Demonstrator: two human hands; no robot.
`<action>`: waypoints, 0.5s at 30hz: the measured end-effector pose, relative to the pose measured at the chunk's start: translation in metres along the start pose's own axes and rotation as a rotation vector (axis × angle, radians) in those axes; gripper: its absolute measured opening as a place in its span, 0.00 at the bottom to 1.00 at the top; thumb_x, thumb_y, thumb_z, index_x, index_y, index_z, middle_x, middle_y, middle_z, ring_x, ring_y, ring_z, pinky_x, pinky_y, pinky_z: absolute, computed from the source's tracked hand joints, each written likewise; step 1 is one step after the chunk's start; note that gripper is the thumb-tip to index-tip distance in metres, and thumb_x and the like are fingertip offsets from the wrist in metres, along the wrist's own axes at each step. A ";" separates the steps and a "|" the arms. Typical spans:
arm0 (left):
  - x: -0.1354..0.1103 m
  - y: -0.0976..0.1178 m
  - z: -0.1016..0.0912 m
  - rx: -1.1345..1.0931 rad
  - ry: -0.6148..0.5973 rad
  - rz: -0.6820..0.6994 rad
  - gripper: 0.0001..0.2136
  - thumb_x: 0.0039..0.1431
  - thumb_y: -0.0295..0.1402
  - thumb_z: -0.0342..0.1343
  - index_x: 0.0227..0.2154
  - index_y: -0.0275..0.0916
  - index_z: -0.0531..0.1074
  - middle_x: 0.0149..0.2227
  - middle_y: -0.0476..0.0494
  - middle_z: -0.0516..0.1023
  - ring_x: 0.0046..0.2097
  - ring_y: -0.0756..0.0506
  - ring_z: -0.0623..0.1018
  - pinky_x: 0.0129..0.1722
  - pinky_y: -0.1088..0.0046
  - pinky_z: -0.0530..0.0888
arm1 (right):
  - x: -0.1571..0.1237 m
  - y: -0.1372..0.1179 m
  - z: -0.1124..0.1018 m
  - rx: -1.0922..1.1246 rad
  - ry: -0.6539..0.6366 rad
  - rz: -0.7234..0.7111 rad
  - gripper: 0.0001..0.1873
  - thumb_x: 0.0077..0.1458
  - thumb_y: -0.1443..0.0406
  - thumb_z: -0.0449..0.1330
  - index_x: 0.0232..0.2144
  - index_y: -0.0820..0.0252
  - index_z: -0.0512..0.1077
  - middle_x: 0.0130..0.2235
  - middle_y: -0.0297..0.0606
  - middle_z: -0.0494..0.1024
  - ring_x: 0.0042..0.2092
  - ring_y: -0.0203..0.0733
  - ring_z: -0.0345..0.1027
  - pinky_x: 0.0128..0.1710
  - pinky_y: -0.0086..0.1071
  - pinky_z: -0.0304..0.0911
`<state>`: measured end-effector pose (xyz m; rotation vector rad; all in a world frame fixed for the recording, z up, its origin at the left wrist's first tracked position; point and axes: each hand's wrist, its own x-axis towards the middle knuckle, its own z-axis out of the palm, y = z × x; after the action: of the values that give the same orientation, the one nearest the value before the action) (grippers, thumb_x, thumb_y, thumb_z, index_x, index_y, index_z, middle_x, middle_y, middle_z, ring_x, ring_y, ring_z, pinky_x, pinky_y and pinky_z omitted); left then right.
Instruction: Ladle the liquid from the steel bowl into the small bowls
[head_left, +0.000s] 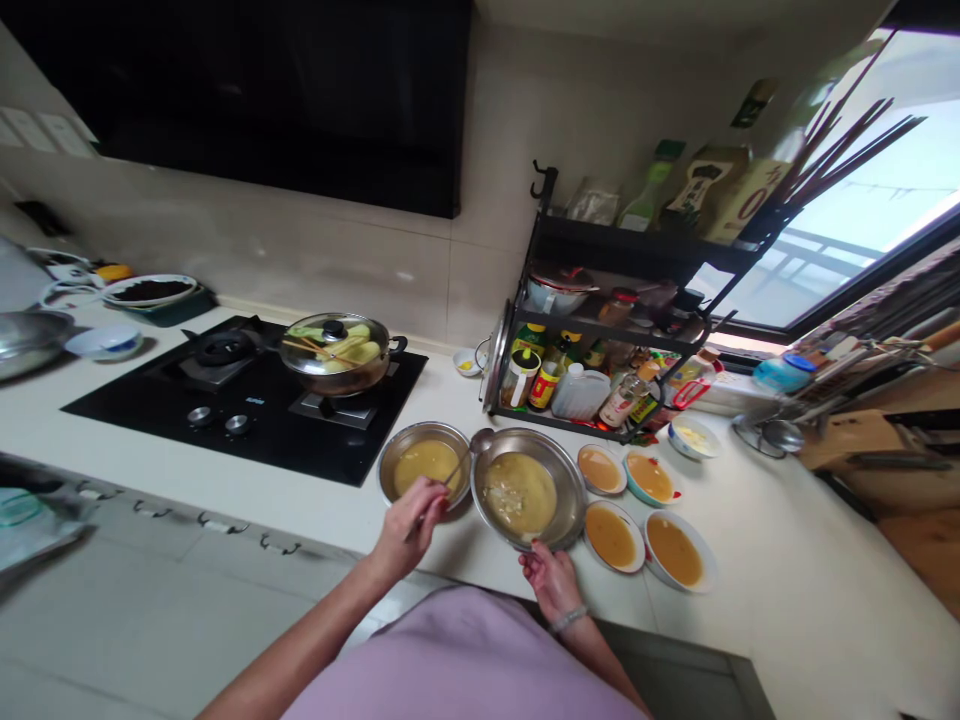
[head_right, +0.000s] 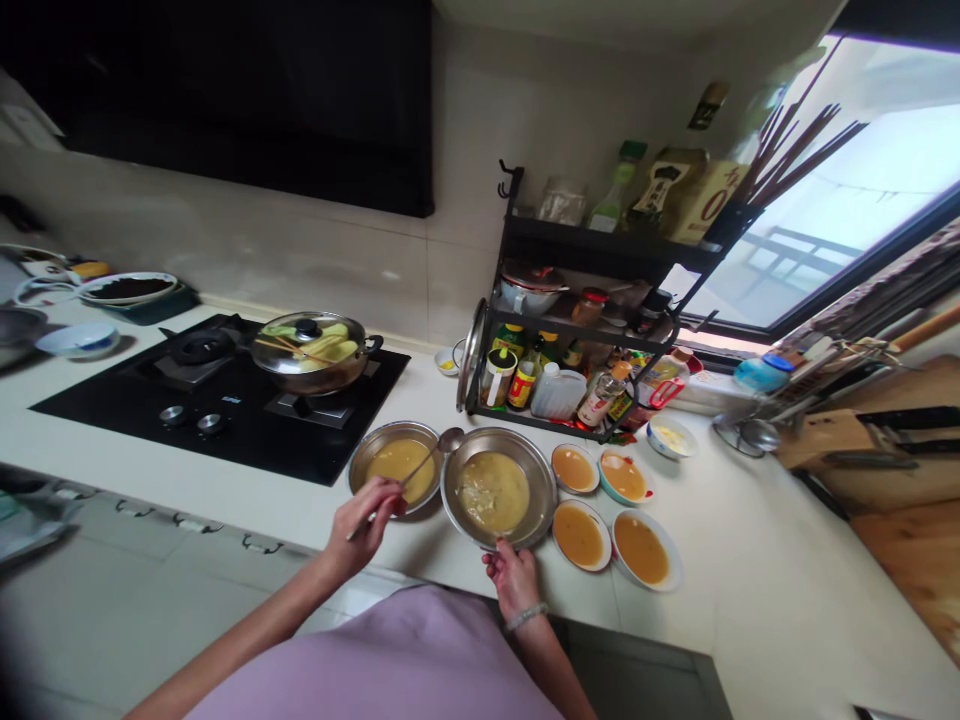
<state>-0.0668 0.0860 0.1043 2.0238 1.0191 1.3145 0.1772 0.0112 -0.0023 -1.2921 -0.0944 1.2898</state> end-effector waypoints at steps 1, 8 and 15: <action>0.001 -0.003 -0.007 0.013 0.054 -0.052 0.10 0.63 0.34 0.47 0.36 0.38 0.73 0.30 0.42 0.76 0.30 0.48 0.76 0.32 0.73 0.74 | 0.000 0.000 0.000 -0.002 -0.004 0.004 0.25 0.25 0.61 0.74 0.22 0.56 0.61 0.21 0.32 0.75 0.22 0.36 0.69 0.21 0.26 0.59; -0.016 -0.030 -0.054 0.063 0.084 -0.286 0.10 0.59 0.38 0.51 0.32 0.39 0.73 0.27 0.46 0.75 0.25 0.49 0.77 0.27 0.74 0.74 | -0.003 -0.003 0.003 0.001 0.008 0.004 0.30 0.23 0.60 0.74 0.19 0.54 0.54 0.19 0.31 0.74 0.22 0.37 0.69 0.20 0.26 0.59; -0.040 -0.045 -0.048 -0.169 0.166 -0.654 0.17 0.57 0.48 0.52 0.32 0.36 0.72 0.22 0.45 0.78 0.24 0.45 0.79 0.28 0.69 0.77 | -0.002 -0.003 0.004 -0.018 0.007 0.007 0.30 0.22 0.60 0.75 0.19 0.55 0.56 0.20 0.33 0.75 0.22 0.37 0.69 0.20 0.26 0.58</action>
<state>-0.1347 0.0812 0.0685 1.2990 1.4309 1.1609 0.1760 0.0126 0.0025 -1.3136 -0.0967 1.2931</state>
